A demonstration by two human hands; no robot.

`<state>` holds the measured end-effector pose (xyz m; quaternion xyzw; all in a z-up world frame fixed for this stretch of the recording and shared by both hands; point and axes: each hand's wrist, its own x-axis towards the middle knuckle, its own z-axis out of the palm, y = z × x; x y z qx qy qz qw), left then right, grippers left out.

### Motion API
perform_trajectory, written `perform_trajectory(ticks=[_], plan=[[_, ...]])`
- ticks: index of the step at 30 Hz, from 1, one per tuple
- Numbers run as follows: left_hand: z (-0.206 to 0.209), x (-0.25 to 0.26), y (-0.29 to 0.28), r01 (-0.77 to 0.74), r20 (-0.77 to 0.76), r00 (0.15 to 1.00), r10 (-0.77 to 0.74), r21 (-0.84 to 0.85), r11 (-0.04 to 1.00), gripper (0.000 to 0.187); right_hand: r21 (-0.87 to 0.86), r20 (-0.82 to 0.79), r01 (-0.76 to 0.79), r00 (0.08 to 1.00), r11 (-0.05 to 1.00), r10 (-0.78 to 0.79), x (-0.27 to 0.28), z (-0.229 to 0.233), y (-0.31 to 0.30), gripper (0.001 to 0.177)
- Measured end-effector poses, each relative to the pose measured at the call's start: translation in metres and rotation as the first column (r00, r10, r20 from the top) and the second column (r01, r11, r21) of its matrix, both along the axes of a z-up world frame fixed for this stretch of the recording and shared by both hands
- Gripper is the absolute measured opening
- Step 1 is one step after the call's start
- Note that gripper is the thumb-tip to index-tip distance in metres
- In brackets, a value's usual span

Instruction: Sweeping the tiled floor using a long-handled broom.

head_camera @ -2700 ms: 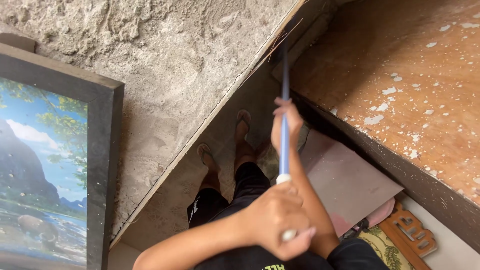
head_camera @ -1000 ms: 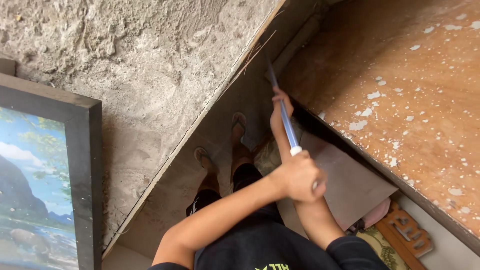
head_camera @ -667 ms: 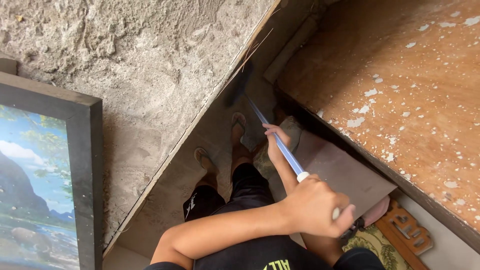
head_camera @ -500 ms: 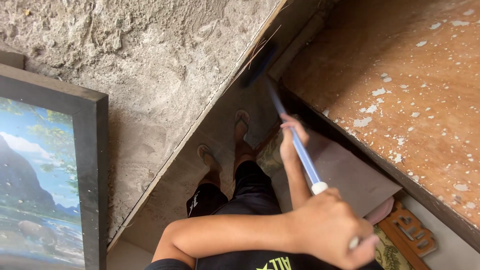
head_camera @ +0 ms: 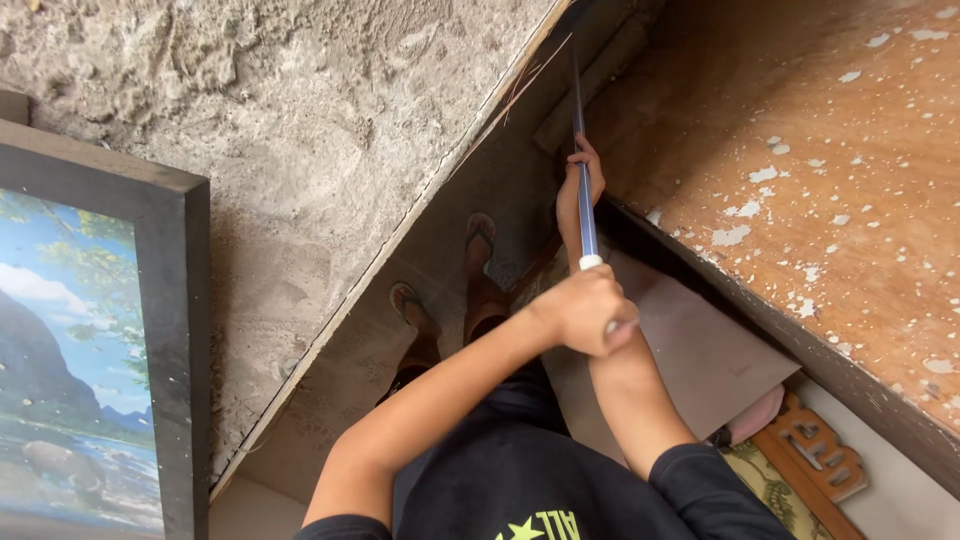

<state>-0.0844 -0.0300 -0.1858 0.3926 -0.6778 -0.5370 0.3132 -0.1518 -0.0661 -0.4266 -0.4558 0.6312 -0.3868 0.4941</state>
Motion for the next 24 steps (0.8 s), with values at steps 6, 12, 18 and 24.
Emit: perform_trajectory(ticks=[6,12,18,24], plan=[[0.070,-0.042,0.019,-0.155,0.047,0.987,0.151,0.085,0.984,0.021,0.010,0.136,-0.126,0.983,0.992,0.124,-0.026,0.036,0.059,0.016],[0.128,-0.045,0.013,-0.250,0.041,0.968,0.248,0.236,0.939,0.028,0.235,0.077,-0.235,0.972,0.943,0.223,-0.039,0.103,0.103,0.014],[0.185,-0.027,-0.009,-0.186,-0.144,0.964,0.225,0.245,0.952,0.037,0.178,-0.008,-0.166,0.985,0.970,0.170,-0.034,0.174,0.062,0.012],[0.142,-0.032,-0.011,-0.056,-0.204,0.977,0.061,0.029,0.998,0.031,-0.010,-0.033,0.042,0.999,0.999,-0.043,-0.036,0.143,-0.005,0.013]])
